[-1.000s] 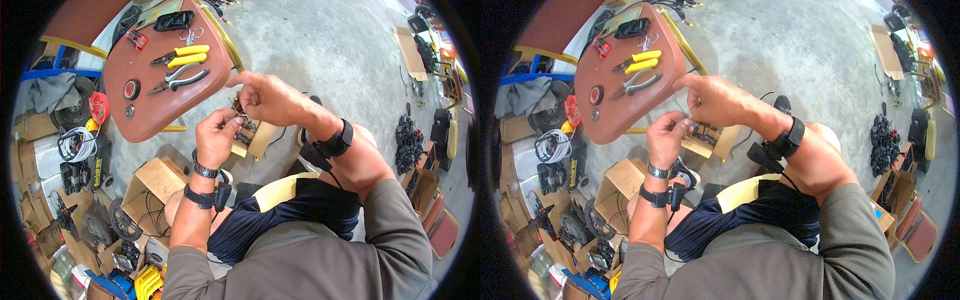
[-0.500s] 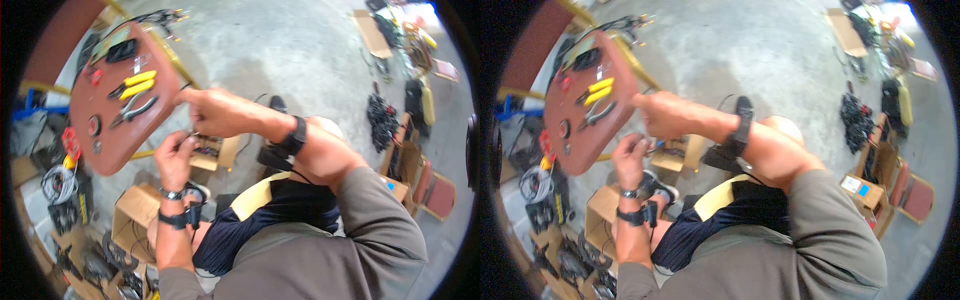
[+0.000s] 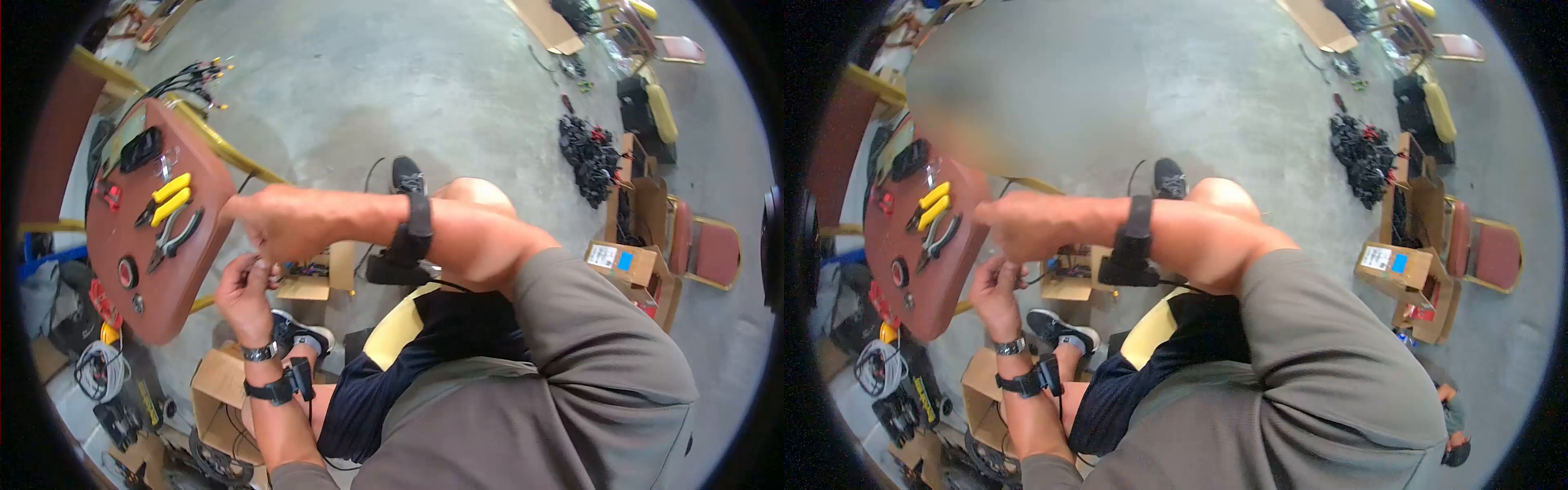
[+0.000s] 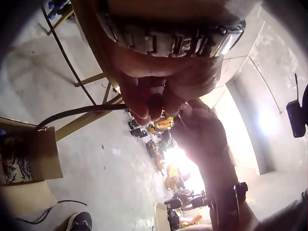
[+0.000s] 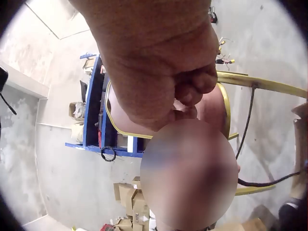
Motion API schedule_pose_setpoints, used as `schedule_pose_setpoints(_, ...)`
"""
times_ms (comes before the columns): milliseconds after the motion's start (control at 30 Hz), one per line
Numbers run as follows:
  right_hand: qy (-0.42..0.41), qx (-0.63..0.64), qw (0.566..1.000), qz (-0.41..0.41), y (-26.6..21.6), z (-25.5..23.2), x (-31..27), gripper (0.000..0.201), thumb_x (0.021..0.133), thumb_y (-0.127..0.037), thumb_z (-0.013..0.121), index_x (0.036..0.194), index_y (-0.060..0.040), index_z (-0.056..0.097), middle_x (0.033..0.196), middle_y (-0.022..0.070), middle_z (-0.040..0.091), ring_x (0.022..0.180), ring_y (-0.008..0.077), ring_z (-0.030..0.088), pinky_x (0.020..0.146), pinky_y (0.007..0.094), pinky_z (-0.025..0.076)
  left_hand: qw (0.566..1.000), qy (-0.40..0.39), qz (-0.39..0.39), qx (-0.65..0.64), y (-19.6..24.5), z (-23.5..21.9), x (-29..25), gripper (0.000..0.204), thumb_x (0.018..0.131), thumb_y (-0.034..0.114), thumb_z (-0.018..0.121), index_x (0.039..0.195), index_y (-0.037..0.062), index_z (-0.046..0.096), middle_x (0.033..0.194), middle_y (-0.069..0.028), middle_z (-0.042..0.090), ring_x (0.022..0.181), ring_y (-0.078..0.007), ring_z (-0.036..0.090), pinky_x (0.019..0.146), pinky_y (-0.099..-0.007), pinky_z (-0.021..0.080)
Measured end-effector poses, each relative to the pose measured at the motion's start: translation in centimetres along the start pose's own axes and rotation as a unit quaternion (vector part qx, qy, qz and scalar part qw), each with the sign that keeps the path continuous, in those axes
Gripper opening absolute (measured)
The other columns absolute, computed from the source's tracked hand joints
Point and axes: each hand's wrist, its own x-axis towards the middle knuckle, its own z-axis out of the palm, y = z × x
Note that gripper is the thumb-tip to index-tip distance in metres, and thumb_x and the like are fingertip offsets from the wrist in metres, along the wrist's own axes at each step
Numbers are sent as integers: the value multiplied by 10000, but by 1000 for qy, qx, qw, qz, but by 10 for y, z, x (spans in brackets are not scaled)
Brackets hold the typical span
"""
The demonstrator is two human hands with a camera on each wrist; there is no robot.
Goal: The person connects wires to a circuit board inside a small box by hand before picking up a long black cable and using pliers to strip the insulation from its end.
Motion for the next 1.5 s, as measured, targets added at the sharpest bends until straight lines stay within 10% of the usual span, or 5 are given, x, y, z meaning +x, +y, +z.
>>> schedule_pose_setpoints(633,-64,66,995,35,2,-8,7,629,751,65,602,1356,-76,502,730,30,602,682,125,564,631,298,468,1000,-21,0,8,11,8,-2,63,892,-7,684,954,-12,671,844,-65,700,727,-121,683,588,-235,521)
schedule_pose_setpoints(1500,-60,11,998,2,-10,-5,3,587,750,70,588,1317,-72,529,691,24,572,635,126,544,603,292,458,1000,9,-25,0,16,9,-4,41,904,11,676,943,-1,675,820,-52,694,687,-91,649,558,-214,480)
